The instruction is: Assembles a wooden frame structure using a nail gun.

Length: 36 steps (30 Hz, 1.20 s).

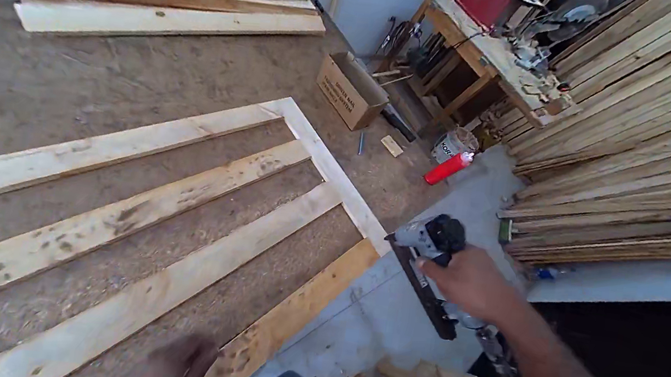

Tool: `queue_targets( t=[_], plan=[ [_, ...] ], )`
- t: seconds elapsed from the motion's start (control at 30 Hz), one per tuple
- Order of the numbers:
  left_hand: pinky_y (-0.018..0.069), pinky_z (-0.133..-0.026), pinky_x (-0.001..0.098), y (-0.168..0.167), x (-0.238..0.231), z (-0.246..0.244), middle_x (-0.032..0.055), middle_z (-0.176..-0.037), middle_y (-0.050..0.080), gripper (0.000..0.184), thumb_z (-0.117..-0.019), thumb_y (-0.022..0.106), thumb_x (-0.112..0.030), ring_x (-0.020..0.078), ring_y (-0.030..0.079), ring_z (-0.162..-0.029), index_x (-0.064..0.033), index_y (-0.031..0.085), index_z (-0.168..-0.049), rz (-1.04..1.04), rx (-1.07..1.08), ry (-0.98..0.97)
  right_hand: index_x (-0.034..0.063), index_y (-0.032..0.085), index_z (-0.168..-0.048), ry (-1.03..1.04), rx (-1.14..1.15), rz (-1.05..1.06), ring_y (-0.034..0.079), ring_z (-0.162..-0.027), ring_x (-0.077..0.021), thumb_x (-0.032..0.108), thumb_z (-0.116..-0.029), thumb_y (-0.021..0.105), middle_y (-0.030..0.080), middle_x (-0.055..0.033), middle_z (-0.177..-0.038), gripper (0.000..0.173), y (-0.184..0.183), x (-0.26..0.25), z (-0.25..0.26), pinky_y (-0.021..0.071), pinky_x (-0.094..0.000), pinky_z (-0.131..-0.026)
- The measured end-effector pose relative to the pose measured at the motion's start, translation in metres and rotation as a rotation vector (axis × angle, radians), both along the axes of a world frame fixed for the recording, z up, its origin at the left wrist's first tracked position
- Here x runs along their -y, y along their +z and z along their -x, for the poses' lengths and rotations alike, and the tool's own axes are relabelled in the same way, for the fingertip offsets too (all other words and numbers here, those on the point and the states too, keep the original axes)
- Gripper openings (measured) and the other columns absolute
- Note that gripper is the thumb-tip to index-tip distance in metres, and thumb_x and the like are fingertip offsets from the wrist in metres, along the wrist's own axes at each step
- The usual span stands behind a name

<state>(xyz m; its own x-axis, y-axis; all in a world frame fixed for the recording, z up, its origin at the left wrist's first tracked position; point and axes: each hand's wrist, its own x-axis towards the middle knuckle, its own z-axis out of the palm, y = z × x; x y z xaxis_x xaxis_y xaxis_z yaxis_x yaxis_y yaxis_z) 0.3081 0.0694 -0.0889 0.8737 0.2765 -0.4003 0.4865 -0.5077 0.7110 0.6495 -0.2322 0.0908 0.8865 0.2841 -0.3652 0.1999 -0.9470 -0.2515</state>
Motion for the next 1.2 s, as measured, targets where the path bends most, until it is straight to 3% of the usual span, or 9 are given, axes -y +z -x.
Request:
queue_targets(
  t=[0.13,0.27,0.37,0.43,0.5,0.6,0.77,1.03,1.2],
  plan=[
    [0.0395,-0.116,0.0554,-0.023,-0.004,-0.203,0.0158,-0.143,0.059,0.065,-0.0945,0.067,-0.053,0.0357,0.049,-0.140,-0.0097,0.059,-0.142,-0.265,-0.001,-0.149,0.0123,0.068,-0.098,0.044,-0.029,0.036,0.065,-0.066,-0.0225,0.043,-0.0982,0.066,0.064,-0.0059,-0.072,0.031,-0.058,-0.006,-0.065,0.0551,-0.0496,-0.063],
    [0.0319,-0.120,0.0555,-0.068,0.009,-0.320,0.0150,-0.155,0.047,0.106,-0.0726,0.076,-0.075,0.0343,0.038,-0.147,-0.0077,0.049,-0.150,-0.451,-0.030,-0.101,0.0118,0.068,-0.097,0.074,-0.096,-0.012,0.065,-0.066,-0.0211,0.044,-0.0981,0.064,0.064,-0.0050,-0.072,0.033,-0.113,-0.024,-0.140,0.0558,-0.0476,-0.063],
    [0.0372,-0.115,0.0561,-0.096,0.021,-0.360,0.0164,-0.154,0.046,0.119,-0.0662,0.078,-0.077,0.0357,0.045,-0.141,-0.0084,0.040,-0.156,-0.486,-0.124,-0.036,0.0094,0.069,-0.105,0.149,-0.193,0.036,0.069,-0.077,-0.0252,0.046,-0.0981,0.064,0.069,-0.0098,-0.083,0.037,-0.144,-0.040,-0.179,0.0579,-0.0502,-0.073],
    [0.0436,-0.108,0.0570,-0.109,0.022,-0.370,0.0163,-0.145,0.055,0.111,-0.0656,0.079,-0.075,0.0367,0.053,-0.131,-0.0105,0.049,-0.151,-0.548,-0.091,0.014,0.0082,0.068,-0.121,0.247,-0.280,0.120,0.071,-0.096,-0.0307,0.046,-0.0987,0.061,0.072,-0.0145,-0.100,0.044,-0.161,-0.044,-0.197,0.0569,-0.0540,-0.087],
    [0.0476,-0.103,0.0563,-0.117,0.023,-0.366,0.0150,-0.136,0.062,0.105,-0.0646,0.077,-0.078,0.0357,0.059,-0.123,-0.0118,0.057,-0.144,-0.615,-0.027,0.022,0.0087,0.066,-0.127,0.334,-0.292,0.078,0.072,-0.100,-0.0316,0.047,-0.0977,0.061,0.073,-0.0150,-0.106,0.049,-0.178,-0.030,-0.203,0.0576,-0.0547,-0.089],
    [0.0502,-0.097,0.0562,-0.123,0.023,-0.363,0.0132,-0.130,0.066,0.103,-0.0656,0.071,-0.082,0.0346,0.063,-0.117,-0.0125,0.061,-0.140,-0.671,0.022,-0.002,0.0124,0.071,-0.119,0.364,-0.293,-0.137,0.074,-0.089,-0.0216,0.055,-0.0931,0.064,0.075,-0.0069,-0.099,0.050,-0.191,-0.009,-0.219,0.0617,-0.0494,-0.079],
    [0.0523,-0.092,0.0556,-0.127,0.019,-0.366,0.0113,-0.123,0.069,0.100,-0.0672,0.065,-0.086,0.0332,0.066,-0.111,-0.0128,0.066,-0.135,-0.721,0.075,-0.011,0.0104,0.068,-0.119,0.259,-0.738,-0.154,0.071,-0.087,-0.0187,0.069,-0.0833,0.070,0.073,-0.0045,-0.094,0.069,-0.195,0.007,-0.256,0.0587,-0.0485,-0.080],
    [0.0514,-0.086,0.0561,-0.128,0.020,-0.363,0.0144,-0.122,0.068,0.097,-0.0712,0.062,-0.084,0.0364,0.064,-0.111,-0.0106,0.066,-0.134,-0.678,0.120,0.035,0.0099,0.066,-0.113,0.123,-0.765,-0.402,0.066,-0.064,-0.0080,0.038,-0.0892,0.074,0.069,0.0031,-0.080,0.038,-0.157,-0.036,-0.253,0.0598,-0.0306,-0.060],
    [0.0503,-0.083,0.0558,-0.127,0.021,-0.364,0.0152,-0.121,0.068,0.093,-0.0748,0.062,-0.080,0.0384,0.063,-0.108,-0.0097,0.066,-0.135,-0.660,0.134,0.061,0.0137,0.067,-0.119,0.079,-0.821,-0.312,0.061,-0.057,-0.0083,0.043,-0.0913,0.069,0.065,0.0048,-0.076,0.040,-0.170,-0.078,-0.256,0.0560,-0.0295,-0.052]
  ],
)
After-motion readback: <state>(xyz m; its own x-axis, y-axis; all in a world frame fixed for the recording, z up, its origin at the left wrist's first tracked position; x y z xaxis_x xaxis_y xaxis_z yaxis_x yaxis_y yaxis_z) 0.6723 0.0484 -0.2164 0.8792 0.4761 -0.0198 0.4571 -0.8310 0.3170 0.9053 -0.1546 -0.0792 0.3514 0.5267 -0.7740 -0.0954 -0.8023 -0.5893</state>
